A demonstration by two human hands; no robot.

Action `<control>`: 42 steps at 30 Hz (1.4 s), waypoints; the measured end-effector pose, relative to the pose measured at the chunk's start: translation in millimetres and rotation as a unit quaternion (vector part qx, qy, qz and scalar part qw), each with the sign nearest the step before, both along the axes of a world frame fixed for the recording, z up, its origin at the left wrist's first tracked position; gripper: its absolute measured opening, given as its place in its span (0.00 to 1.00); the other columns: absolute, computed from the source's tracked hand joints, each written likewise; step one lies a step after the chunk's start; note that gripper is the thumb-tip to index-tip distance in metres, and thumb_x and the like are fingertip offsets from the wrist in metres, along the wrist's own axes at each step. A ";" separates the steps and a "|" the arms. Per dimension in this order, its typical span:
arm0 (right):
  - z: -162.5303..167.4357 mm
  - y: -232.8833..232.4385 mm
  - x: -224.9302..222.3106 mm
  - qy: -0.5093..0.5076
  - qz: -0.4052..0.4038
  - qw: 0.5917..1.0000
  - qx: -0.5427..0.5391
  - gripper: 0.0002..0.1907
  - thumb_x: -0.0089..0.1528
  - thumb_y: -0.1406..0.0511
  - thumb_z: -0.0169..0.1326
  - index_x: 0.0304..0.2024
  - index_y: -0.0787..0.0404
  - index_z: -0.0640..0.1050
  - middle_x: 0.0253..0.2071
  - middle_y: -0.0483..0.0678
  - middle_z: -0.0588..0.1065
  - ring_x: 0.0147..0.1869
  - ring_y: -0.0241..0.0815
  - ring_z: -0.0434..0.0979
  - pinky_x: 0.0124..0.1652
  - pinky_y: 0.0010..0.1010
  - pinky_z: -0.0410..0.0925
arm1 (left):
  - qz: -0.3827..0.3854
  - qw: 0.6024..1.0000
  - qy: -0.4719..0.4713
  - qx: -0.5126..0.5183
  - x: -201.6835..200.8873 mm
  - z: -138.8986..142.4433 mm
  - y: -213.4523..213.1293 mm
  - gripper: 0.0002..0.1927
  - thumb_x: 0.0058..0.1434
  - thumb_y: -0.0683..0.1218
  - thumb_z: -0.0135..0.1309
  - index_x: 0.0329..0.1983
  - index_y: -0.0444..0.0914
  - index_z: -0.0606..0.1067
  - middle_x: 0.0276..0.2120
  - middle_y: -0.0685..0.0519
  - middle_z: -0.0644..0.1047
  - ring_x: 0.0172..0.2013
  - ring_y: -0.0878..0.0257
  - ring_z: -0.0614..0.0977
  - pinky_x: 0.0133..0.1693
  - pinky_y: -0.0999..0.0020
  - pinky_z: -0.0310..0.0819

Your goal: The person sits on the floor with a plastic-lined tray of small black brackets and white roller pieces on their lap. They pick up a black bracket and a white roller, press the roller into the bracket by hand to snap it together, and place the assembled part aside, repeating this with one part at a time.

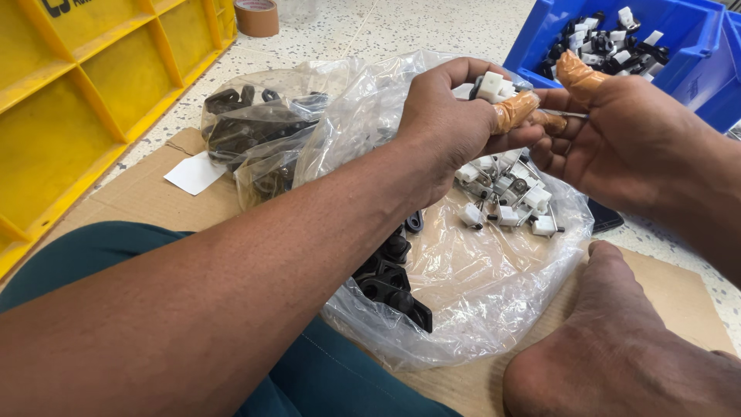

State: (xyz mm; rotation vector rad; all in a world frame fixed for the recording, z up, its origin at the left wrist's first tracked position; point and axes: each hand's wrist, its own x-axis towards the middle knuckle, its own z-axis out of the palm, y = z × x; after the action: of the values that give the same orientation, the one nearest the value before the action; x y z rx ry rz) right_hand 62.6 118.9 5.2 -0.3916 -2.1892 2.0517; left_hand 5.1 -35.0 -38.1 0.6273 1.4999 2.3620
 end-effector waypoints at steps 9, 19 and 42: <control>-23.4 73.1 -46.9 -0.009 0.125 0.991 -0.053 0.19 0.72 0.66 0.42 0.63 0.71 0.67 0.47 0.54 0.74 0.43 0.37 0.78 0.41 0.26 0.75 | -0.003 0.987 -0.051 -0.152 7.6 15.3 -13.8 0.25 0.59 0.27 0.49 0.60 0.31 0.65 0.49 0.34 0.74 0.35 0.51 0.87 0.34 0.72 0.89; -7.2 66.9 -68.7 -0.017 -0.023 0.998 0.058 0.27 0.70 0.62 0.50 0.71 0.63 0.71 0.50 0.56 0.77 0.47 0.38 0.77 0.42 0.22 0.73 | -0.027 0.647 0.303 -0.699 9.4 -9.0 -38.5 0.17 0.50 0.41 0.68 0.43 0.33 0.82 0.45 0.39 0.82 0.46 0.47 0.85 0.48 0.56 0.83; -74.6 -19.1 -12.8 -0.060 0.247 0.717 0.649 0.10 0.56 0.60 0.68 0.40 0.51 0.86 0.41 0.47 0.84 0.48 0.44 0.85 0.51 0.37 0.75 | -0.084 0.934 -0.049 -0.343 -1.5 23.0 -51.2 0.16 0.65 0.38 0.46 0.52 0.22 0.72 0.45 0.37 0.76 0.40 0.54 0.85 0.39 0.67 0.91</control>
State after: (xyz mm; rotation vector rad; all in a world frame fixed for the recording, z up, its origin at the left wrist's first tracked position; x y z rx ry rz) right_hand 49.8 99.8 -69.4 0.2735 -3.2999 0.0756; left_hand 3.7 -86.3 -15.1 0.4244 1.9652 1.5527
